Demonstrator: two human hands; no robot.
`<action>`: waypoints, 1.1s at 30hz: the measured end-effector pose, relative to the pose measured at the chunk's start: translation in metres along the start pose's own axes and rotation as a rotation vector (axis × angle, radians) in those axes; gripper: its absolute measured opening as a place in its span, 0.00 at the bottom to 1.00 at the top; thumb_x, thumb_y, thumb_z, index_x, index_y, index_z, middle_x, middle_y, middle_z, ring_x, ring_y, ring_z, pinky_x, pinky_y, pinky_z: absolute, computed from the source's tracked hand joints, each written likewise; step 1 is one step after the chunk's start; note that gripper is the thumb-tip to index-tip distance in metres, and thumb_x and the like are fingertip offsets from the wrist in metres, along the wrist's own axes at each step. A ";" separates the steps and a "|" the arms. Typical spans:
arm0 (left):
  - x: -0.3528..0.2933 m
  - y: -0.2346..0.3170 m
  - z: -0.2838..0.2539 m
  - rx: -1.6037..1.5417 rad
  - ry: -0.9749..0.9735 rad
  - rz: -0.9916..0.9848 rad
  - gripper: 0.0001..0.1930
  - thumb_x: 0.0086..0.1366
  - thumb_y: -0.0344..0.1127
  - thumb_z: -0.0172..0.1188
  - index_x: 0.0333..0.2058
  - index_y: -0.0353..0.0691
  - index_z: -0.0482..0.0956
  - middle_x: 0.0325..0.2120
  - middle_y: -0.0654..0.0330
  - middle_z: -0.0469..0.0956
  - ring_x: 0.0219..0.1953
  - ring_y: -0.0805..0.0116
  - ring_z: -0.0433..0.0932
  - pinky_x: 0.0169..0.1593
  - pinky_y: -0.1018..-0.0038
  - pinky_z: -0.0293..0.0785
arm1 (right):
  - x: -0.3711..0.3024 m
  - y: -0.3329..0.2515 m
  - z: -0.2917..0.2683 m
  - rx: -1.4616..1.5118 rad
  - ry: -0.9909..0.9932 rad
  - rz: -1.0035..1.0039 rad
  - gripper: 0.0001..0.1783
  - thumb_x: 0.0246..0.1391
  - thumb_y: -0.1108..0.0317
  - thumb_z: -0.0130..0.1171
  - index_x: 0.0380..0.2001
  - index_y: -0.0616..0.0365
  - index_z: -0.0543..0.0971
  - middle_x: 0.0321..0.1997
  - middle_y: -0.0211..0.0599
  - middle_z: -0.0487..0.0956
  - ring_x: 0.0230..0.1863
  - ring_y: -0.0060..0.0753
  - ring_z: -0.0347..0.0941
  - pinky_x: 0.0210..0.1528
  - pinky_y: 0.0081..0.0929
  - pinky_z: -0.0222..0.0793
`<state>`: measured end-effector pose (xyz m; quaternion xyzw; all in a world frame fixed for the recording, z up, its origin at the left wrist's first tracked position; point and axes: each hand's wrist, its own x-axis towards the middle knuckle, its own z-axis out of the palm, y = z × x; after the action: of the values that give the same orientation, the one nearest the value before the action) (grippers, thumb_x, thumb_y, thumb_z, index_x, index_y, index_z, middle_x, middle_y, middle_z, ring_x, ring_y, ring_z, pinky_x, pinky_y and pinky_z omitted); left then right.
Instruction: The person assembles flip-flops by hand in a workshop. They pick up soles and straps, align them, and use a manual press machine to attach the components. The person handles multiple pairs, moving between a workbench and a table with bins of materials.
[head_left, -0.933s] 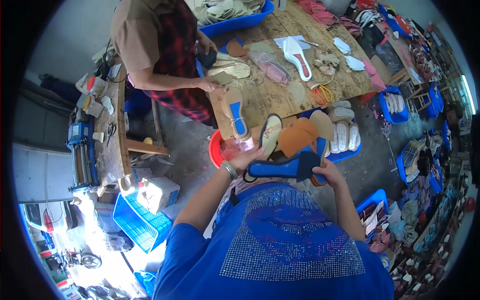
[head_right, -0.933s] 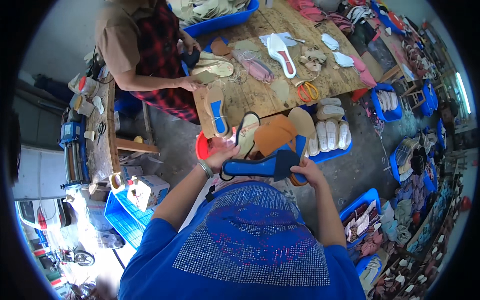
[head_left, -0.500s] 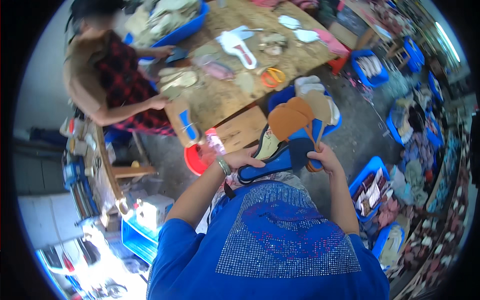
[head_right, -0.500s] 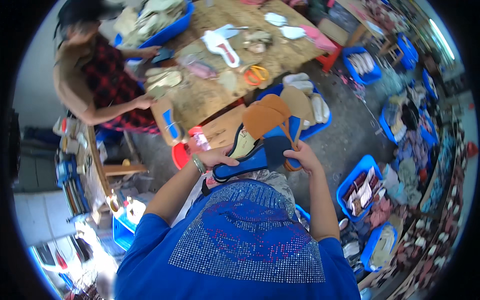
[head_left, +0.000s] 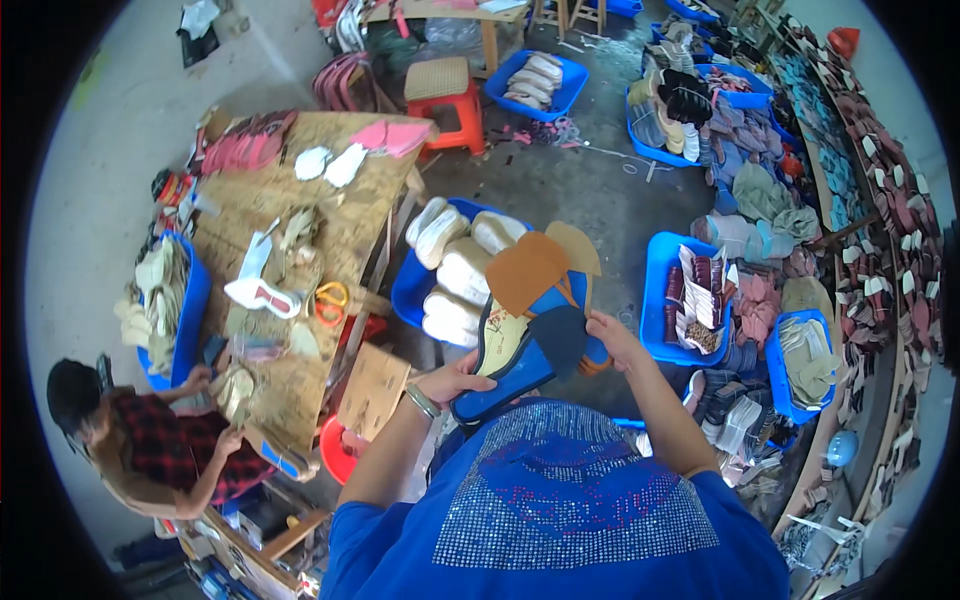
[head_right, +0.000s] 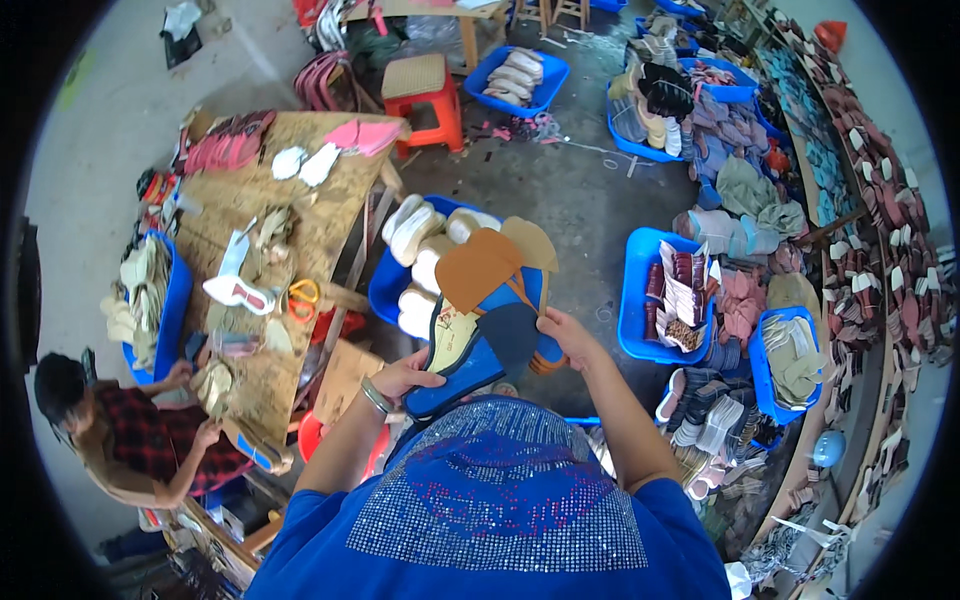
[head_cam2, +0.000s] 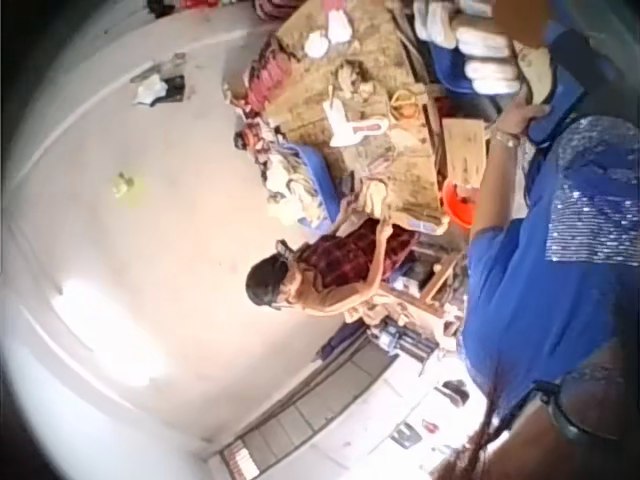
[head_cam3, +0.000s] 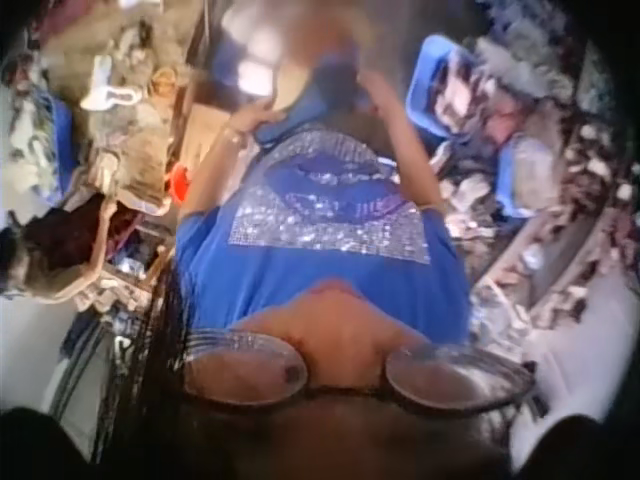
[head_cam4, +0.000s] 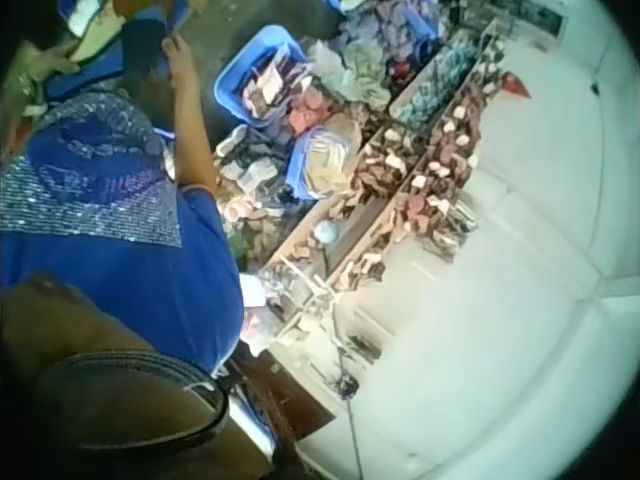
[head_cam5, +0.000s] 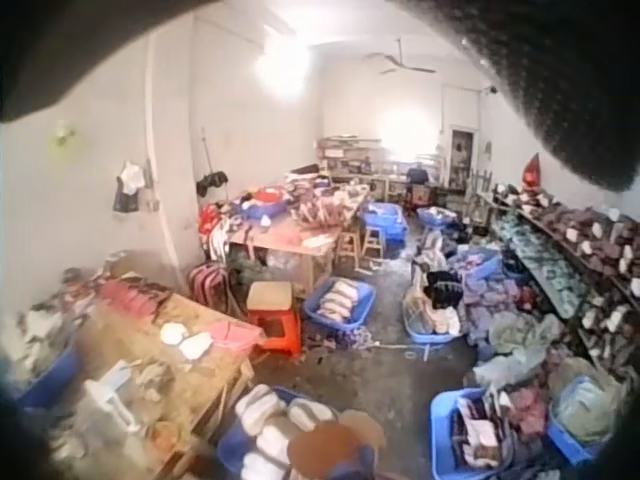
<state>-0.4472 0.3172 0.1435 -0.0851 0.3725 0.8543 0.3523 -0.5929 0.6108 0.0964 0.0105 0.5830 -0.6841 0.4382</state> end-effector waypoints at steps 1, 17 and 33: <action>0.014 0.012 0.001 -0.016 -0.036 -0.022 0.36 0.56 0.25 0.61 0.62 0.41 0.54 0.51 0.51 0.71 0.48 0.57 0.77 0.55 0.65 0.70 | 0.008 0.003 -0.011 0.054 0.015 -0.016 0.20 0.59 0.66 0.51 0.54 0.61 0.69 0.49 0.34 0.75 0.48 0.26 0.73 0.51 0.27 0.69; 0.336 0.281 -0.055 -0.137 0.318 0.169 0.25 0.56 0.29 0.61 0.53 0.36 0.66 0.42 0.54 0.76 0.41 0.64 0.78 0.46 0.68 0.77 | 0.129 -0.201 -0.235 0.464 0.637 -0.506 0.21 0.57 0.71 0.54 0.54 0.60 0.68 0.44 0.38 0.77 0.41 0.36 0.76 0.43 0.33 0.74; 0.655 0.530 -0.094 -0.372 0.796 0.564 0.24 0.56 0.26 0.60 0.52 0.40 0.65 0.43 0.58 0.75 0.41 0.63 0.77 0.47 0.63 0.76 | 0.397 -0.488 -0.553 0.394 0.562 -0.448 0.22 0.56 0.68 0.57 0.53 0.61 0.69 0.43 0.33 0.75 0.42 0.30 0.74 0.44 0.29 0.72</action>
<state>-1.2940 0.3532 0.1156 -0.3610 0.3279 0.8692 -0.0815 -1.4105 0.7923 0.0953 0.1536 0.5259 -0.8315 0.0917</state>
